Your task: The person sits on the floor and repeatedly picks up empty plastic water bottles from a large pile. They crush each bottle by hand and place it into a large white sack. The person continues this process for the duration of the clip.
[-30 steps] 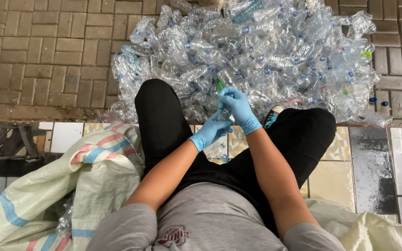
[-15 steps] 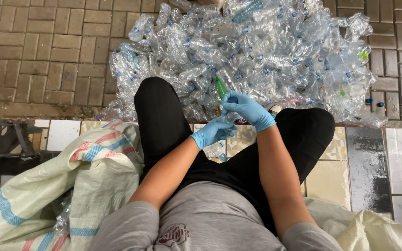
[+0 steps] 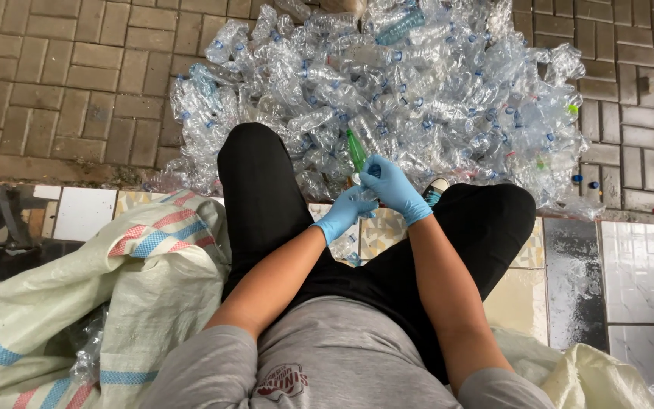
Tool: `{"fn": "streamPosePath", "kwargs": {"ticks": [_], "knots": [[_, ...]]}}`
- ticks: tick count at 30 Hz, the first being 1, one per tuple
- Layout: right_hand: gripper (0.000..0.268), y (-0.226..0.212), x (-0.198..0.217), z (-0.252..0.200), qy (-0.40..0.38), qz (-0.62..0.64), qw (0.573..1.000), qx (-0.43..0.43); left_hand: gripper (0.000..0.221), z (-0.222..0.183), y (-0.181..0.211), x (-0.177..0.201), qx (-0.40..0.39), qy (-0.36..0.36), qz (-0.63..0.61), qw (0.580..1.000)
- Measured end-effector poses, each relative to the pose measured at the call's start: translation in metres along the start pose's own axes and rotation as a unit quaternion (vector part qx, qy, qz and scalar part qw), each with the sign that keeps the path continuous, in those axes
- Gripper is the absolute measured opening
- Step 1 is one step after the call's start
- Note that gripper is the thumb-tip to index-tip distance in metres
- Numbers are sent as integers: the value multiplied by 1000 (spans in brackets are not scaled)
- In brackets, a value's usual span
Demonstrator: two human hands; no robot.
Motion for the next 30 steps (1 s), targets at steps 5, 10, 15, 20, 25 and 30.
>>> {"fn": "streamPosePath", "kwargs": {"ticks": [5, 10, 15, 20, 25, 30], "knots": [[9, 6, 1, 0, 1, 21, 1000, -12, 62, 13, -28, -9, 27, 16, 24, 999], [12, 24, -2, 14, 13, 56, 998, 13, 52, -4, 17, 2, -6, 48, 48, 998], [16, 28, -5, 16, 12, 82, 995, 55, 50, -8, 18, 4, -10, 71, 57, 996], [15, 38, -7, 19, 24, 66, 995, 66, 51, -16, 20, 3, -1, 70, 39, 997], [15, 36, -5, 17, 55, 69, 992, 92, 49, -7, 23, 5, -24, 74, 81, 994], [12, 35, -9, 16, 76, 88, 988, 96, 41, -6, 18, 5, -24, 87, 103, 991]]}}
Point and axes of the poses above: each hand's wrist, its own z-axis towards the middle knuckle, its own x-axis out of the back of the hand, y = z × x, the point moved 6 cm from there along z, towards the middle knuckle, and after that the axes turned 9 degrees about y, right-handed, at the moved point
